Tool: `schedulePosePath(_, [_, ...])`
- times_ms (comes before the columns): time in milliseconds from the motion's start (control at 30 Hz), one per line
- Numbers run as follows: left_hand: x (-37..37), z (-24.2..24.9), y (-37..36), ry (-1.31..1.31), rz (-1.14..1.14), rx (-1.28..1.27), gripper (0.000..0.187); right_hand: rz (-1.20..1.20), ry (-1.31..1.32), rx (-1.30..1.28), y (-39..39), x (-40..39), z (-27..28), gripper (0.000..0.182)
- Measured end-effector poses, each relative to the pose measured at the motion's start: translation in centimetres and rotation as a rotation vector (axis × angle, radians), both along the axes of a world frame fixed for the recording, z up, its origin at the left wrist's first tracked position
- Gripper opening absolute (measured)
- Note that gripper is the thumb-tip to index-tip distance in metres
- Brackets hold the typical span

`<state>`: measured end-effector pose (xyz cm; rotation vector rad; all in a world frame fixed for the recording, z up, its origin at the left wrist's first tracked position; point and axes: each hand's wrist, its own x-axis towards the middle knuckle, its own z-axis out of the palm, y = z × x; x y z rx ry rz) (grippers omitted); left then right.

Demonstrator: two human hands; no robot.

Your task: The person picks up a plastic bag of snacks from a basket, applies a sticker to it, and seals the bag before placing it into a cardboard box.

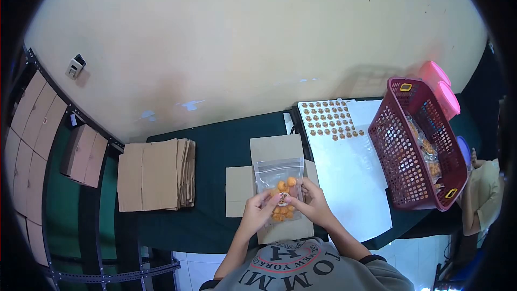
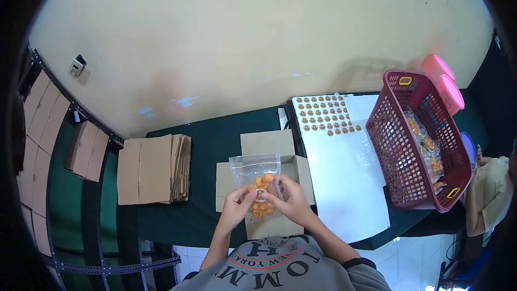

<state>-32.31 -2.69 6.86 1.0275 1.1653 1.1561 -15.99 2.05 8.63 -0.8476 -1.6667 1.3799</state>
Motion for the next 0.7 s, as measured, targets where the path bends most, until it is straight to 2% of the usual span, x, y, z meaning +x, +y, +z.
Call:
schedulePosePath(67, [0.6, 0.3, 0.4, -0.033, 0.239, 0.197, 0.02, 0.008, 0.07, -0.06, 0.0, -0.1, -0.3, 0.031])
schedulePosePath(100, [0.6, 0.9, 0.7, -0.032, 0.241, 0.196, 0.02, 0.003, 0.112, -0.079, -0.1, -0.2, -0.4, 0.031])
schedulePosePath(167, [0.4, 2.3, 1.3, -0.15, 0.411, 0.251, 0.017, 0.0, 0.155, -0.1, -0.2, -0.3, -0.7, 0.03])
schedulePosePath(267, [-0.3, 1.7, 1.6, -0.099, 0.421, 0.258, 0.014, 0.042, 0.069, -0.068, -0.4, -0.1, -0.9, 0.031])
schedulePosePath(367, [0.2, 2.0, 1.6, -0.07, 0.399, 0.275, 0.013, 0.075, 0.075, -0.197, -0.4, 0.0, -0.7, 0.032])
schedulePosePath(433, [0.1, 2.0, 1.7, -0.063, 0.386, 0.281, 0.013, 0.137, -0.015, -0.106, 0.0, 0.5, -1.0, 0.033])
schedulePosePath(467, [0.0, 2.0, 1.6, -0.057, 0.374, 0.285, 0.013, 0.136, -0.015, -0.107, 0.2, 0.6, -1.0, 0.033])
schedulePosePath(533, [-0.1, 2.2, 1.7, -0.05, 0.368, 0.315, 0.013, 0.119, 0.054, 0.046, 1.0, 1.0, -0.7, 0.035])
schedulePosePath(567, [-0.2, 2.3, 1.7, -0.042, 0.363, 0.347, 0.013, 0.102, -0.087, 0.019, 1.6, 1.8, 0.0, 0.039])
schedulePosePath(600, [-0.3, 2.3, 1.7, -0.042, 0.364, 0.347, 0.013, 0.104, -0.087, 0.018, 2.0, 1.7, 0.7, 0.039])
schedulePosePath(667, [-0.5, 2.0, 1.7, 0.263, 0.313, 0.432, 0.011, 0.019, -0.077, 0.28, 2.5, 1.4, 2.0, 0.04])
schedulePosePath(700, [-0.4, 2.0, 1.8, 0.262, 0.311, 0.433, 0.011, -0.009, -0.117, 0.337, 2.6, 1.1, 2.8, 0.032])
